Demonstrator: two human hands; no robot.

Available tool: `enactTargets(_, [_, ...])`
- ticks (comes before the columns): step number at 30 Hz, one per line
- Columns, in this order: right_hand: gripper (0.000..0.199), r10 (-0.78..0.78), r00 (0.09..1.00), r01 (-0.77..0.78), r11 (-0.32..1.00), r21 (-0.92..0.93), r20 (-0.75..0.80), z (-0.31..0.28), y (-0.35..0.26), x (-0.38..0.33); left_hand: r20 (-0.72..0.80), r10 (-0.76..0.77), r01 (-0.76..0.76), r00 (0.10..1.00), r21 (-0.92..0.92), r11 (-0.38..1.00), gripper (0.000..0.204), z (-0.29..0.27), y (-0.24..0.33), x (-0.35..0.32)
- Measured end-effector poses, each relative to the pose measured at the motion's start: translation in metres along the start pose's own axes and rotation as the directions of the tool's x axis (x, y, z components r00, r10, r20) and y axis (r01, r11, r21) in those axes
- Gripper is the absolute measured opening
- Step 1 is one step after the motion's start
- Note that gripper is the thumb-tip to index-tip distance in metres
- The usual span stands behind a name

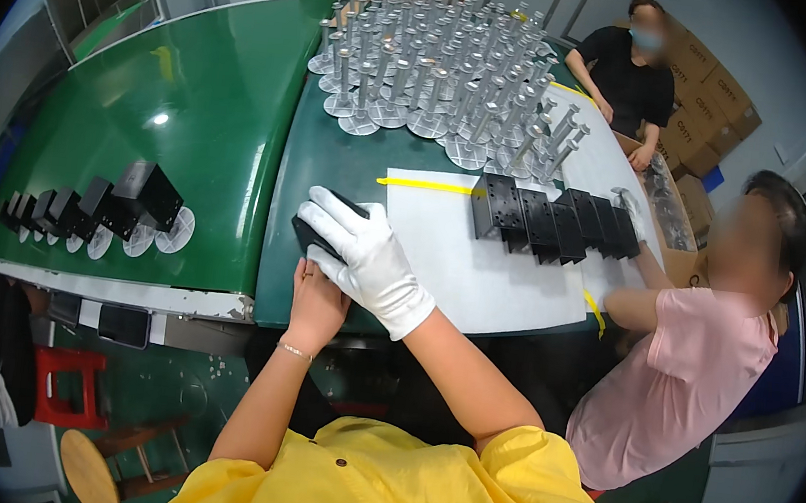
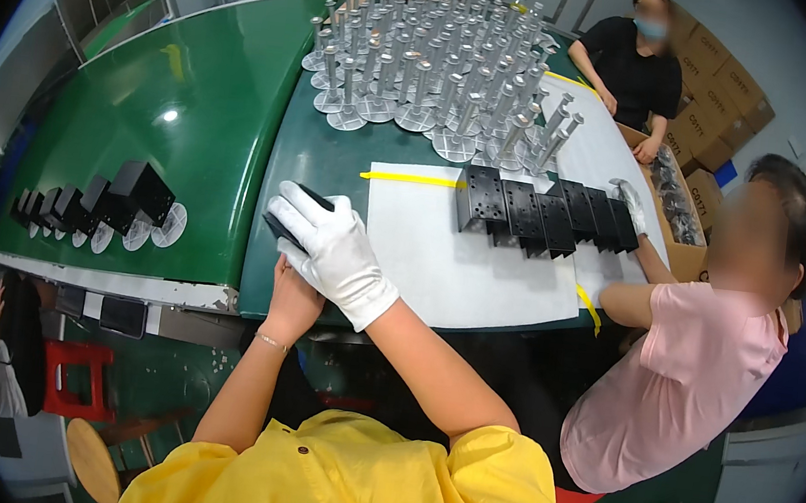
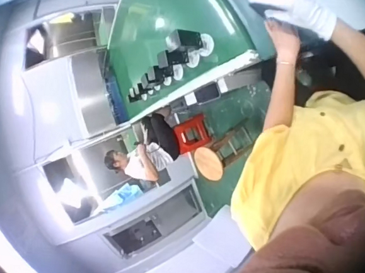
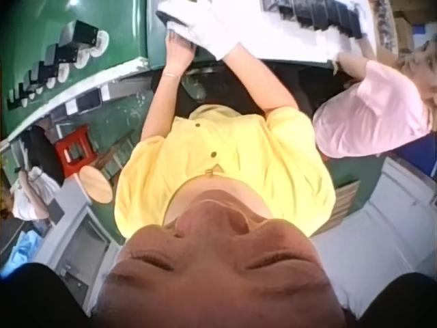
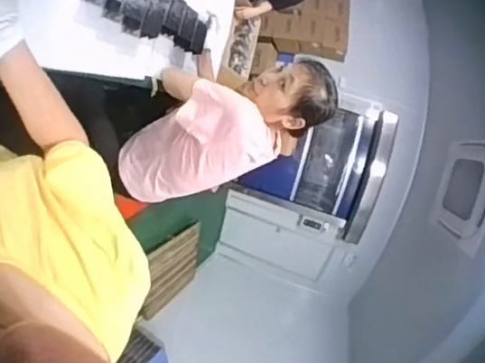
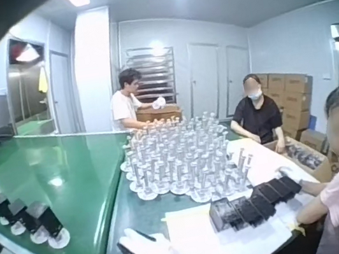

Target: Assembling black plastic covers onto silver metal bases on an industrial conveyor belt.

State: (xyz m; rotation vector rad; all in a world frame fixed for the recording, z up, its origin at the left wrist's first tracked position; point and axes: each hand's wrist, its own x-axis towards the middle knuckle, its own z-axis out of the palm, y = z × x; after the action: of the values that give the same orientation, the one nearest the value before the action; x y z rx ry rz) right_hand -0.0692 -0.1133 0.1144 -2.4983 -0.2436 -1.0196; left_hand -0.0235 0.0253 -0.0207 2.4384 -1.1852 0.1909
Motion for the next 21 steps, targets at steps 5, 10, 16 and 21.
enactTargets(5, [0.049,0.284,0.957,-0.263,0.934,0.243,-0.056,-0.046,0.095,0.008,-0.066,0.005,0.005,0.998,0.151,0.988,0.040,-0.007,-0.007,0.018])
enactTargets(10, [0.061,0.537,0.843,-0.404,0.581,-0.706,-0.040,-0.083,0.196,-0.026,-0.167,-0.183,0.234,0.969,0.372,0.898,0.050,-0.040,-0.089,0.014])
enactTargets(16, [0.021,0.543,0.835,-0.291,0.569,-0.769,0.086,-0.054,0.190,-0.028,-0.177,-0.448,0.475,0.876,0.158,0.866,0.045,-0.090,-0.151,-0.005])
enactTargets(21, [0.026,0.621,0.780,-0.405,0.588,-0.700,0.071,-0.065,0.182,-0.031,-0.119,-0.523,0.522,0.844,0.403,0.752,0.063,-0.091,-0.102,-0.005])
